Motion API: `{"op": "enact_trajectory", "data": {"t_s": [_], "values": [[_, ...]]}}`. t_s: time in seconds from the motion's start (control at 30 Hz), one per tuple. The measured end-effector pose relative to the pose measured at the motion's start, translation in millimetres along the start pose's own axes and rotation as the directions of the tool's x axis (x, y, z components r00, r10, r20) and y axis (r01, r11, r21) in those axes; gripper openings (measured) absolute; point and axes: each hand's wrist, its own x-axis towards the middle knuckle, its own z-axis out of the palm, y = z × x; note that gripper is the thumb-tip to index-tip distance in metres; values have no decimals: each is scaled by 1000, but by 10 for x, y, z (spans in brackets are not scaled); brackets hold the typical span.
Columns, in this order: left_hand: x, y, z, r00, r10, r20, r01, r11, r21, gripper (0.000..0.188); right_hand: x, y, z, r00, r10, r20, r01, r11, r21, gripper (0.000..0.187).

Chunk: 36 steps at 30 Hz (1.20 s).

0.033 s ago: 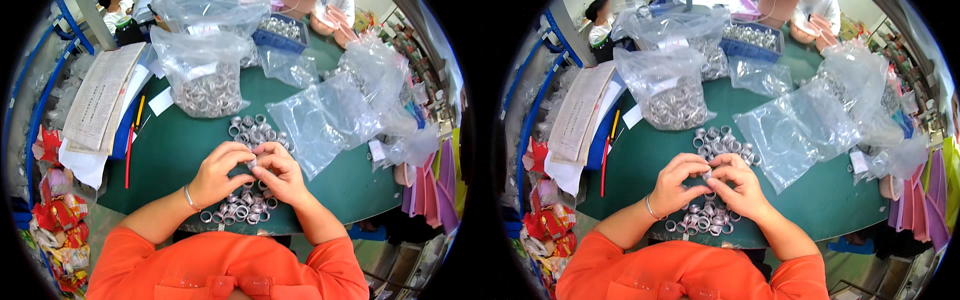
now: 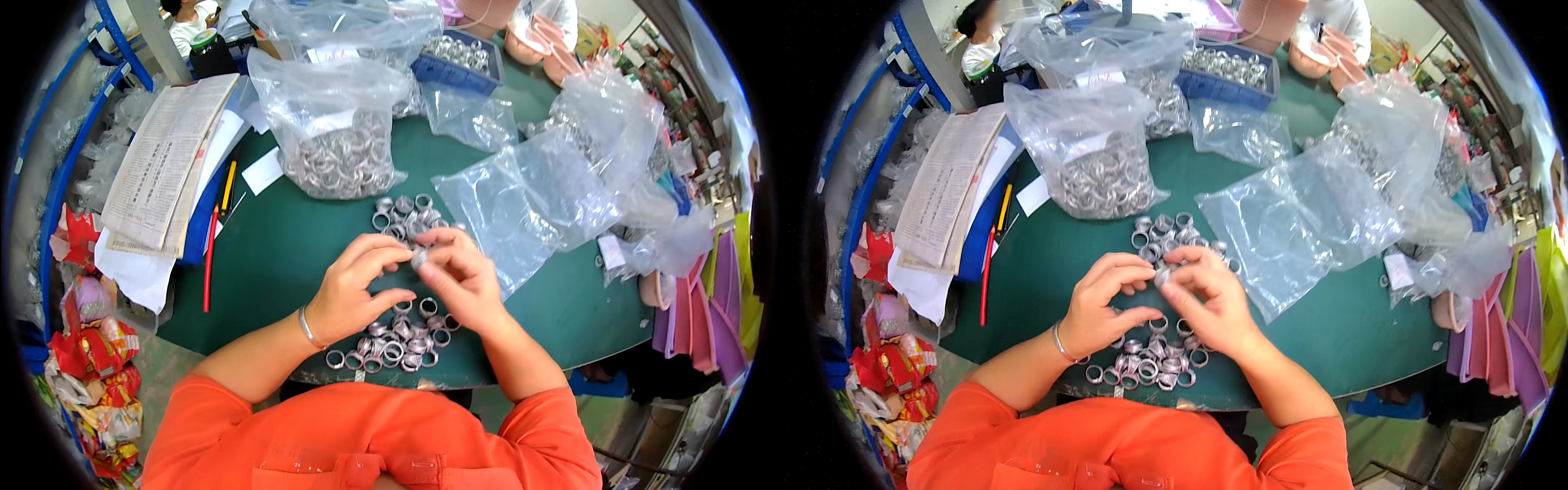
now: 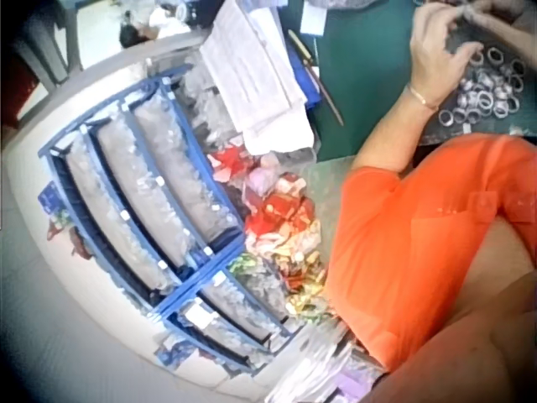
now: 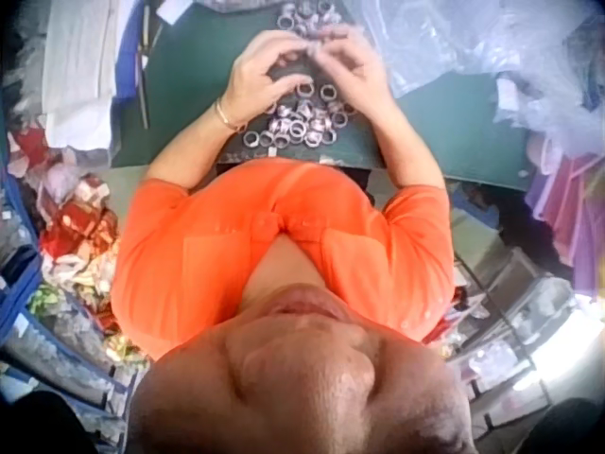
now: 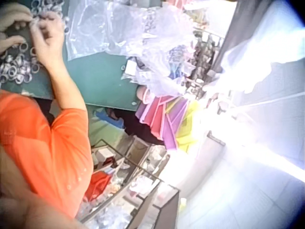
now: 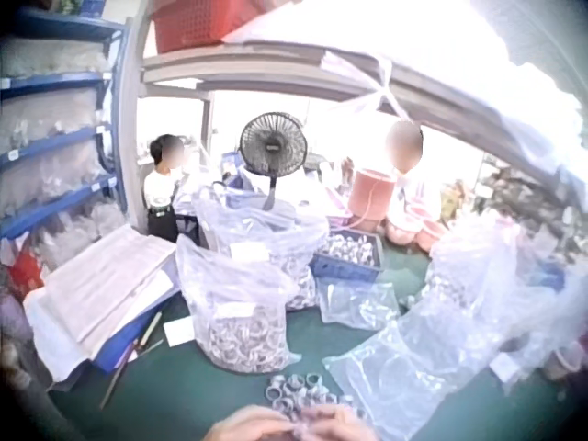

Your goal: The person picks up and turns over metal ring components one at a time from a pile to check them before setting them back down.

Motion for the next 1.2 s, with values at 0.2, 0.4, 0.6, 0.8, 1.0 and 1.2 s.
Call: {"op": "enact_trajectory", "data": {"t_s": [0.2, 0.4, 0.6, 0.8, 1.0, 1.2], "values": [[29, -165, -34, 994, 9, -107, -11, 1000, -15, 32, 1363, -86, -642, 929, 188, -320, -205, 979, -20, 20], [61, -233, -72, 985, -24, -168, 23, 1000, -8, 21, 2334, 39, -1240, 862, 64, -502, -6, 993, 115, 24], [47, -235, -89, 984, -67, -162, 74, 997, 38, 18, 1466, -176, -953, 974, 226, -17, -218, 915, -340, 17], [70, -294, -79, 996, -72, -45, 80, 980, 184, 26, 351, -57, -714, 942, 157, 295, 135, 629, -765, 22], [55, -395, -75, 987, -110, 120, 70, 954, 293, 24, 96, 53, -603, 989, 48, 141, 87, 584, -807, 21], [57, -479, -77, 988, -97, 118, 57, 951, 303, 16, 1, 109, -511, 998, -30, -53, -17, 701, -713, 17]]}}
